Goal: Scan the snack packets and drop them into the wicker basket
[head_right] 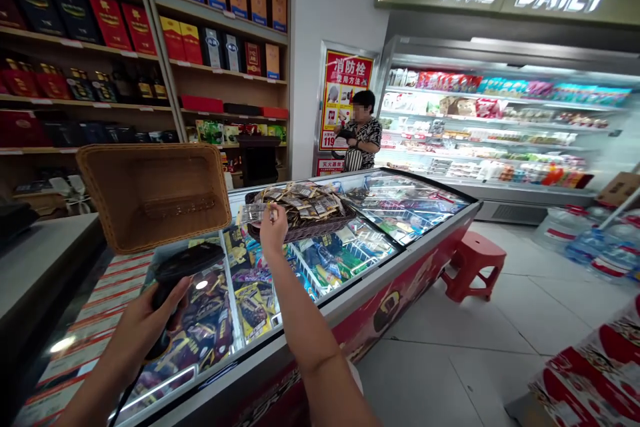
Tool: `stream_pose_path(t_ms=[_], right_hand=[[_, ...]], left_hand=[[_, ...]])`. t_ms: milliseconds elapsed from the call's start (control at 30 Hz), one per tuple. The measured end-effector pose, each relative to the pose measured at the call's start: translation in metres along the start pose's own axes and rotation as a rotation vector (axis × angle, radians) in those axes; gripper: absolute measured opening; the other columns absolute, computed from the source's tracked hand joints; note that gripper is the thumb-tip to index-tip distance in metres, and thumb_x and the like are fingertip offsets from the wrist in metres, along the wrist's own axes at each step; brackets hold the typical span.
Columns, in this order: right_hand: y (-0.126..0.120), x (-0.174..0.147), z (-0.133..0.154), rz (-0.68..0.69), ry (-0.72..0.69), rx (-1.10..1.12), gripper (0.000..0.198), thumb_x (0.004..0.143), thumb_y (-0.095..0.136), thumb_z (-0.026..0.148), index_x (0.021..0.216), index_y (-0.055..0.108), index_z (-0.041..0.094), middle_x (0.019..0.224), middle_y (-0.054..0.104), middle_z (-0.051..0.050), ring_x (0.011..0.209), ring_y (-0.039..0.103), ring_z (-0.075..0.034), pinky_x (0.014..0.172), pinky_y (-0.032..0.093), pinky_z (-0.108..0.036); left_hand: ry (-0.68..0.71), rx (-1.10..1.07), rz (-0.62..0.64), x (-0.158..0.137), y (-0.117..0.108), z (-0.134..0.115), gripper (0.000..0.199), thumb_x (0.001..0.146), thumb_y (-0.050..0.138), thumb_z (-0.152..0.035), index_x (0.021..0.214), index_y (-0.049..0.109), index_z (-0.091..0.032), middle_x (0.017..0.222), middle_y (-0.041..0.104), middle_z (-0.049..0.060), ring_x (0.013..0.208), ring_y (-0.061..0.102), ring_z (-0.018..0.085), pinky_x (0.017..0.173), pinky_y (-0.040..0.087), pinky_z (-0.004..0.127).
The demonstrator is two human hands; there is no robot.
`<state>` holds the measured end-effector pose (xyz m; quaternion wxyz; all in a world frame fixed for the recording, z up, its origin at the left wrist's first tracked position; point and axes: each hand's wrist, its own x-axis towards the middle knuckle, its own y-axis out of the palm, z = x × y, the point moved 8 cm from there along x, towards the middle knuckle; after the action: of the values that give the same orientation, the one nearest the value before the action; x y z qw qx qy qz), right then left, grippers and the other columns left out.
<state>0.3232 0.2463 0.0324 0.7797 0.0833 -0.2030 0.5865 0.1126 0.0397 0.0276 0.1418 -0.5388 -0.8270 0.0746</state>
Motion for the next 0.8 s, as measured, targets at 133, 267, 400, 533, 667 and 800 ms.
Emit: stream_pose_path(t_ms=[133,267,400,533,667,800], right_hand=[[-0.040,0.036,0.004,-0.198,0.074,-0.002,0.039,0.101,0.041,0.035,0.134,0.054,0.018,0.136,0.062,-0.020,0.113,0.069,-0.028,0.086,0.057,-0.036],[-0.068,0.076,0.011,-0.348,0.088,-0.180,0.035,0.099,0.042,0.026,0.130,0.056,0.017,0.131,0.065,-0.020,0.123,0.062,-0.031,0.098,0.050,-0.039],[-0.066,0.096,-0.001,-0.280,0.156,-0.415,0.027,0.097,0.050,0.028,0.117,0.064,0.017,0.134,0.063,-0.023,0.129,0.055,-0.036,0.100,0.046,-0.044],[-0.065,0.095,-0.013,-0.218,0.141,-0.587,0.022,0.095,0.061,0.034,0.103,0.070,0.015,0.146,0.052,-0.028,0.139,0.044,-0.044,0.111,0.039,-0.056],[-0.069,0.081,-0.007,-0.282,0.047,-0.577,0.025,0.098,0.055,0.029,0.114,0.068,0.014,0.141,0.052,-0.026,0.136,0.043,-0.041,0.111,0.039,-0.058],[-0.029,0.051,0.022,-0.261,-0.192,-0.540,0.029,0.101,0.046,0.025,0.122,0.065,0.016,0.140,0.054,-0.022,0.136,0.044,-0.036,0.114,0.037,-0.054]], left_hand=[[0.006,-0.012,-0.070,-0.006,-0.017,0.004,0.057,0.076,0.071,-0.076,0.065,0.059,-0.022,0.051,0.054,-0.003,0.044,0.047,0.012,0.045,0.041,0.024],[-0.004,-0.024,-0.121,-0.009,-0.029,0.005,0.057,0.074,0.071,-0.077,0.065,0.059,-0.022,0.054,0.055,-0.002,0.045,0.047,0.013,0.043,0.041,0.025],[0.007,-0.039,-0.139,-0.009,-0.036,0.007,0.057,0.074,0.071,-0.077,0.064,0.058,-0.023,0.052,0.053,-0.002,0.044,0.045,0.014,0.043,0.042,0.026],[-0.007,-0.051,-0.115,-0.011,-0.037,0.012,0.057,0.074,0.071,-0.077,0.063,0.057,-0.023,0.053,0.053,-0.002,0.044,0.045,0.014,0.043,0.040,0.027],[-0.021,-0.049,-0.119,-0.014,-0.038,0.014,0.057,0.074,0.071,-0.078,0.064,0.058,-0.023,0.050,0.052,-0.002,0.045,0.046,0.015,0.044,0.041,0.028],[-0.090,-0.130,-0.125,-0.017,-0.042,0.029,0.059,0.072,0.074,-0.079,0.066,0.059,-0.022,0.051,0.052,-0.002,0.046,0.046,0.014,0.044,0.041,0.027]])
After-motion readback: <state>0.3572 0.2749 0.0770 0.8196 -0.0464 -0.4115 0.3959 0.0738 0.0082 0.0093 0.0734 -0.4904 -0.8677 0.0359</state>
